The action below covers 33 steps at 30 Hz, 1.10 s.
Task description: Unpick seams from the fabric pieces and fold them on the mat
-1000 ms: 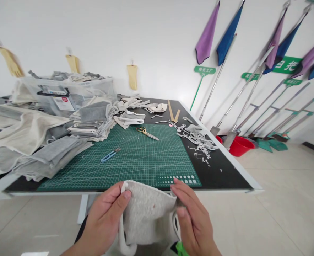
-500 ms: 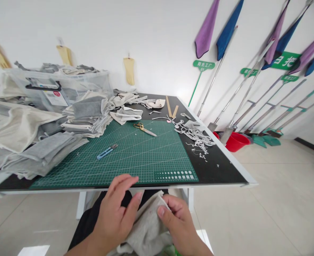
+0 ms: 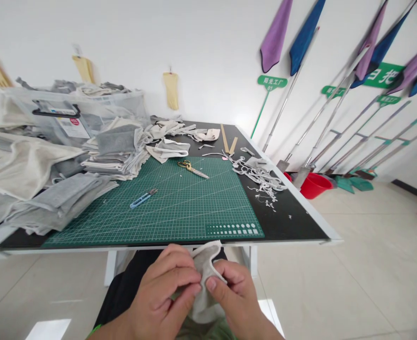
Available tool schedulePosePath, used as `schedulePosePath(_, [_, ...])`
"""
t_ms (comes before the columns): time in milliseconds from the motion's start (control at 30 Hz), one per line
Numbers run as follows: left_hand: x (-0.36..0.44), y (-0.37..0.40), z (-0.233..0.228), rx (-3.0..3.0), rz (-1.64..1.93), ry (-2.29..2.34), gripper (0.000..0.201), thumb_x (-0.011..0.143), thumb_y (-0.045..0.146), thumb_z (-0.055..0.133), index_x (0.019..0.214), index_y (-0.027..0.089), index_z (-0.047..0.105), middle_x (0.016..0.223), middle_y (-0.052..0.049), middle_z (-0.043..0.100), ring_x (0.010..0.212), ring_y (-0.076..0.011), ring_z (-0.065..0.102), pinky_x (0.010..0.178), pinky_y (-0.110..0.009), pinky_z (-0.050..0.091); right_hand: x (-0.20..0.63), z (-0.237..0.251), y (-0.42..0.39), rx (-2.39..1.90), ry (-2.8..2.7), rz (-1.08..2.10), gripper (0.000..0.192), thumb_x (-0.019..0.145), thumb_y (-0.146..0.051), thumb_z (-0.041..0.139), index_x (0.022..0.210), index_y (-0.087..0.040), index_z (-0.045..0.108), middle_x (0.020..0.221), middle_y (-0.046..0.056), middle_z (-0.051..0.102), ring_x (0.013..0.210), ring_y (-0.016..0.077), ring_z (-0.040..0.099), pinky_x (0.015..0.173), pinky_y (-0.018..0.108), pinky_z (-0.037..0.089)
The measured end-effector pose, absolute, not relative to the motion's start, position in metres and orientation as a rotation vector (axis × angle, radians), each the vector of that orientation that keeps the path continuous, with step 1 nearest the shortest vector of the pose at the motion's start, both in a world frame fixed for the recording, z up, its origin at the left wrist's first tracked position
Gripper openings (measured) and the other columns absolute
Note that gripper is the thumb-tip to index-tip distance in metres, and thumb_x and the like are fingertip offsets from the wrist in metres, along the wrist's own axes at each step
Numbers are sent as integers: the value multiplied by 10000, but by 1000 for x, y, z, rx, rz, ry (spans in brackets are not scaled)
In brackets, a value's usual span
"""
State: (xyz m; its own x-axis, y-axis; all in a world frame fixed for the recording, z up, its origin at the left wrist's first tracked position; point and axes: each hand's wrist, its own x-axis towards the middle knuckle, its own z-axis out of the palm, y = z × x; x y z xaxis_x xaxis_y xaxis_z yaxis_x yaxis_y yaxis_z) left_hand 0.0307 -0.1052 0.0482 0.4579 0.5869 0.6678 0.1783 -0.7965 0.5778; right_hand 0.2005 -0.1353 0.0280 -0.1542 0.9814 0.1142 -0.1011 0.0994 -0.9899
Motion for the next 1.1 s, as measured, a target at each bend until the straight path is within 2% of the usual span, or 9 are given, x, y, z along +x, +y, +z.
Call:
schedulePosePath(333, [2,-118,32,1760,1633,883,178,843,52,433,779,192,523,758,-24,521,825,-187,577,759,-383,510,206,14,-139,-1092,-1267,1236,364,828,-462,569,636,-160,500,554,-28,405,537,93,342,491,206,277])
schedulePosePath(433, [0,-110,34,1786,1596,1108,189,821,60,524,903,220,580,1073,-52,568,1045,-213,572,823,-356,516,207,11,-141,-1086,-1280,1261,378,829,-474,559,628,-160,497,545,-30,397,530,91,342,494,208,280])
schedulePosePath(467, [1,-107,34,1786,1626,1138,381,794,57,569,1098,286,539,1281,-53,481,1179,-237,508,880,-385,508,207,10,-142,-1088,-1277,1264,387,827,-482,554,620,-162,487,543,-31,393,527,91,341,495,208,283])
schedulePosePath(533, [3,-104,31,1767,1679,1101,841,759,66,622,1380,440,197,1516,-46,196,1350,-274,331,965,-476,466,206,8,-143,-1099,-1276,1253,404,825,-499,541,605,-170,458,542,-32,386,524,92,341,496,210,291])
schedulePosePath(600, [3,-106,23,1777,1608,1035,926,791,103,596,1433,427,13,1523,-80,217,1359,-273,322,1002,-511,429,204,6,-144,-1087,-1313,1218,417,826,-515,515,593,-183,421,541,-31,380,522,96,341,495,213,299])
schedulePosePath(700, [3,-115,8,1890,1288,986,707,844,198,542,1455,273,192,1334,-127,517,1207,-258,514,963,-423,475,201,3,-144,-964,-1439,1176,417,831,-523,477,592,-199,366,549,-25,394,517,102,356,504,224,316])
schedulePosePath(800, [6,-119,4,1958,1086,989,564,814,292,589,1347,246,411,1084,-81,667,953,-217,641,801,-303,537,200,2,-146,-886,-1529,1137,425,820,-538,469,581,-203,366,556,-16,431,524,111,402,537,240,347])
schedulePosePath(900, [11,-119,10,1969,981,1026,187,846,286,539,990,228,644,722,-6,663,631,-134,614,590,-201,489,200,1,-148,-977,-1590,1123,414,822,-533,472,585,-194,448,569,-2,474,550,122,443,569,247,374])
schedulePosePath(1100, [16,-118,21,1834,964,1008,238,895,269,461,842,214,686,603,12,607,528,-103,547,496,-179,420,195,3,-145,-1160,-1528,1091,511,699,-647,605,893,-174,611,737,35,585,630,140,497,513,220,381])
